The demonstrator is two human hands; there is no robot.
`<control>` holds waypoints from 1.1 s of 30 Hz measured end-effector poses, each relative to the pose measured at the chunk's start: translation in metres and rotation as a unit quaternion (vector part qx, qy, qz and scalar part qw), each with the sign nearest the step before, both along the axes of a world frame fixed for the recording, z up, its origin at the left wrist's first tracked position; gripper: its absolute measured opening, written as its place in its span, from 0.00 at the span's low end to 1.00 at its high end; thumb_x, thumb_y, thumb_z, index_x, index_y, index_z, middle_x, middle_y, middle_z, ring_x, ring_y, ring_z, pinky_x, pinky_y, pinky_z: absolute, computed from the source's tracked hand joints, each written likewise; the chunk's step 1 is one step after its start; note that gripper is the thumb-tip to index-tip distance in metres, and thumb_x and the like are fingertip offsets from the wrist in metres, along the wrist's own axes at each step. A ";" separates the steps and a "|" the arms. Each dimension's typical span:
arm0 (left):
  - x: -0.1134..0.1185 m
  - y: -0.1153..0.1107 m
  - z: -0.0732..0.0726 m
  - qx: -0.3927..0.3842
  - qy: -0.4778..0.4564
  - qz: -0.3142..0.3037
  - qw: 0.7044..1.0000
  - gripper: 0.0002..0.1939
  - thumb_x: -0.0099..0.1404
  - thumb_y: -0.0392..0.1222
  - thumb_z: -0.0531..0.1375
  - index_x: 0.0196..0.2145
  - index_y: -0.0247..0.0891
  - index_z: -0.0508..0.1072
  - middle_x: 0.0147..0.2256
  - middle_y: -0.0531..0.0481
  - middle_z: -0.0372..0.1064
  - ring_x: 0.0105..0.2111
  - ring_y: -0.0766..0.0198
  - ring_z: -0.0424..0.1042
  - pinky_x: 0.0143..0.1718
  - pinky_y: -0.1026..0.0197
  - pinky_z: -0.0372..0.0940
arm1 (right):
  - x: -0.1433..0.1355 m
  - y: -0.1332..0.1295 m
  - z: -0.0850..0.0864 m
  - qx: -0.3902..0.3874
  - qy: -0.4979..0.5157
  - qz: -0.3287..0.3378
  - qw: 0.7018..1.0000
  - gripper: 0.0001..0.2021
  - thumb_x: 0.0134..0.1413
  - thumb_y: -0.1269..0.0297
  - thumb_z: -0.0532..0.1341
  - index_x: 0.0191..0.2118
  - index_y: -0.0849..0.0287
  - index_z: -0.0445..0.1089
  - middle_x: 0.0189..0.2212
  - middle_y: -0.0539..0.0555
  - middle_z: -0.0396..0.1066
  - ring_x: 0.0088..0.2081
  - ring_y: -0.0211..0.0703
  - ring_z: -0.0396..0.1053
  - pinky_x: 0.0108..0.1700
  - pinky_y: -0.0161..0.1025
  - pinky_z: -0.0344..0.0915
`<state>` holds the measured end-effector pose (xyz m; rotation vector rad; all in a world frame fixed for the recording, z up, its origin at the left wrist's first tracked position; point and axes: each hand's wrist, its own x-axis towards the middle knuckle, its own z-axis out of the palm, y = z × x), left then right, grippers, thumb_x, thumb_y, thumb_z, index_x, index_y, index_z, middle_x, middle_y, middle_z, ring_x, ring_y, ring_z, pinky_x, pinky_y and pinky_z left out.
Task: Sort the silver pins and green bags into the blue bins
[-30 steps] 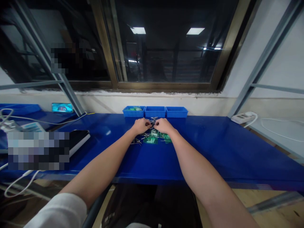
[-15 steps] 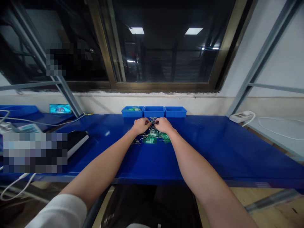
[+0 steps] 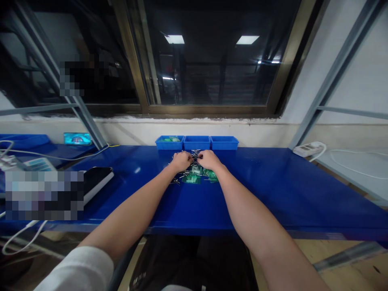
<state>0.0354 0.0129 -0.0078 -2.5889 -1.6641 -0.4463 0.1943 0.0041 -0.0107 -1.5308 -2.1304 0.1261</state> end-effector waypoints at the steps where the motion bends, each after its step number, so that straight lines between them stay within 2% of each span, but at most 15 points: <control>1: 0.000 0.000 0.000 0.000 0.003 -0.003 1.000 0.14 0.61 0.44 0.49 0.32 0.37 0.73 0.42 0.39 0.69 0.44 0.50 0.67 0.47 0.46 0.55 | 0.000 0.000 0.000 0.002 0.000 0.001 1.000 0.09 0.45 0.65 0.58 0.33 0.57 0.75 0.34 0.53 0.75 0.37 0.42 0.70 0.41 0.33 0.61; 11: 0.003 -0.001 0.000 -0.008 0.028 0.002 1.000 0.13 0.61 0.42 0.50 0.34 0.38 0.73 0.43 0.41 0.69 0.45 0.53 0.67 0.49 0.49 0.54 | 0.001 0.001 -0.002 -0.007 -0.007 0.002 1.000 0.11 0.46 0.67 0.57 0.36 0.58 0.74 0.35 0.54 0.75 0.38 0.42 0.70 0.41 0.32 0.61; 21: -0.001 0.001 -0.005 0.005 -0.005 -0.014 1.000 0.13 0.60 0.40 0.49 0.37 0.39 0.73 0.42 0.42 0.69 0.44 0.53 0.67 0.48 0.46 0.54 | 0.000 0.009 -0.009 -0.018 -0.049 -0.018 0.998 0.18 0.49 0.68 0.54 0.46 0.57 0.71 0.41 0.58 0.71 0.42 0.44 0.67 0.45 0.34 0.59; 28: -0.001 -0.002 0.000 -0.004 -0.009 -0.017 1.000 0.12 0.59 0.40 0.51 0.33 0.41 0.74 0.42 0.43 0.70 0.44 0.53 0.67 0.48 0.47 0.54 | -0.001 0.006 -0.007 -0.010 -0.027 -0.009 1.000 0.17 0.48 0.70 0.53 0.43 0.56 0.73 0.38 0.55 0.73 0.41 0.43 0.68 0.43 0.34 0.60; 33: 0.001 -0.004 0.004 -0.016 0.006 -0.020 1.000 0.13 0.58 0.39 0.50 0.30 0.40 0.75 0.41 0.42 0.70 0.42 0.51 0.67 0.47 0.46 0.55 | -0.003 0.002 -0.004 -0.008 -0.032 0.005 0.999 0.16 0.48 0.70 0.53 0.41 0.55 0.74 0.40 0.54 0.73 0.44 0.44 0.68 0.45 0.34 0.60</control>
